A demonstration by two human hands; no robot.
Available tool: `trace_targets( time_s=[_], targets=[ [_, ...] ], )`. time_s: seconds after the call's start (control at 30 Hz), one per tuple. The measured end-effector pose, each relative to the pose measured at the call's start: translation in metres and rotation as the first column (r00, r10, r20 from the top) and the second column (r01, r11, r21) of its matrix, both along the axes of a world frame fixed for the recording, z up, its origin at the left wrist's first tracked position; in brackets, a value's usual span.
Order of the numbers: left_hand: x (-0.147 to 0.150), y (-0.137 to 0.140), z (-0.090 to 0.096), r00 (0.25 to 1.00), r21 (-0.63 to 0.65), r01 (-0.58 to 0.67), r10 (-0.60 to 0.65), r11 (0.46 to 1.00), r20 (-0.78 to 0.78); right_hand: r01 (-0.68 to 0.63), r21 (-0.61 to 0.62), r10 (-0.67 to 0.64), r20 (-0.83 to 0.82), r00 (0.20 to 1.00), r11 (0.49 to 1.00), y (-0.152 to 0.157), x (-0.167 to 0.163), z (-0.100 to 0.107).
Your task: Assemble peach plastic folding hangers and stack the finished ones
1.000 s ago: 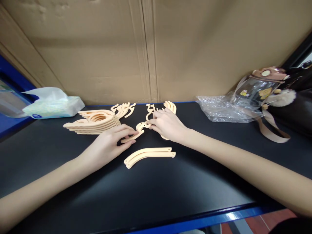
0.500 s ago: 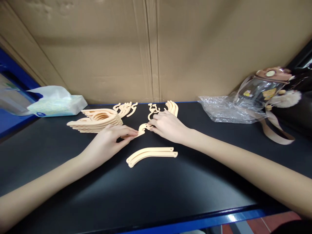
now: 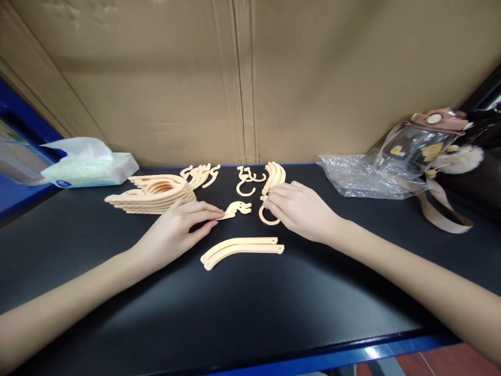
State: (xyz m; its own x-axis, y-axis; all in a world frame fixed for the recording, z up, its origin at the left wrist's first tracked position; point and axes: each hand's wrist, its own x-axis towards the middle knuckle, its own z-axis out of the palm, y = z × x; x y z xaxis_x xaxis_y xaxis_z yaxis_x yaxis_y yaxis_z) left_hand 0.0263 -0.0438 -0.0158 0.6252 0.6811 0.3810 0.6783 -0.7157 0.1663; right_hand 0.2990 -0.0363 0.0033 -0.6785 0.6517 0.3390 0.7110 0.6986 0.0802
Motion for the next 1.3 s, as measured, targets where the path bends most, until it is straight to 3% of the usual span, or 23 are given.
trace_targets(
  time_s=[0.2,0.37,0.5,0.6,0.73,1.0,1.17,1.3],
  targets=[
    [0.004,-0.003,0.004,0.999,0.018,-0.004,0.003,1.0,0.049,-0.007,-0.034,0.006,-0.023,1.0,0.999,0.004,0.014,-0.004],
    [0.014,-0.013,0.018,0.998,-0.108,0.044,-0.039,0.993,0.052,-0.052,0.073,0.05,0.026,0.998,0.996,0.015,0.016,-0.012],
    [0.028,-0.02,0.03,0.999,-0.203,0.027,-0.032,0.979,-0.022,-0.097,0.061,0.095,0.041,0.995,0.993,0.019,0.019,-0.018],
    [0.033,-0.023,0.035,0.994,-0.25,0.108,-0.113,0.962,-0.007,-0.113,0.061,0.111,0.042,0.993,0.992,0.021,0.022,-0.02],
    [0.028,-0.024,0.037,0.971,-0.303,0.224,-0.239,0.926,-0.012,-0.119,0.032,0.118,0.02,0.993,0.992,0.021,0.025,-0.021],
    [0.016,-0.02,0.034,0.955,-0.296,0.195,-0.25,0.935,-0.161,-0.098,0.133,0.085,0.101,0.991,0.986,0.022,0.026,-0.021],
    [0.018,-0.022,0.029,0.946,-0.232,0.224,-0.268,0.947,-0.18,-0.098,-0.035,0.098,0.001,0.995,0.995,0.021,0.026,-0.019],
    [0.023,-0.024,0.023,0.942,-0.146,0.22,-0.249,0.964,-0.224,-0.147,-0.264,0.06,-0.312,0.948,0.953,0.019,0.021,-0.017]
  ],
)
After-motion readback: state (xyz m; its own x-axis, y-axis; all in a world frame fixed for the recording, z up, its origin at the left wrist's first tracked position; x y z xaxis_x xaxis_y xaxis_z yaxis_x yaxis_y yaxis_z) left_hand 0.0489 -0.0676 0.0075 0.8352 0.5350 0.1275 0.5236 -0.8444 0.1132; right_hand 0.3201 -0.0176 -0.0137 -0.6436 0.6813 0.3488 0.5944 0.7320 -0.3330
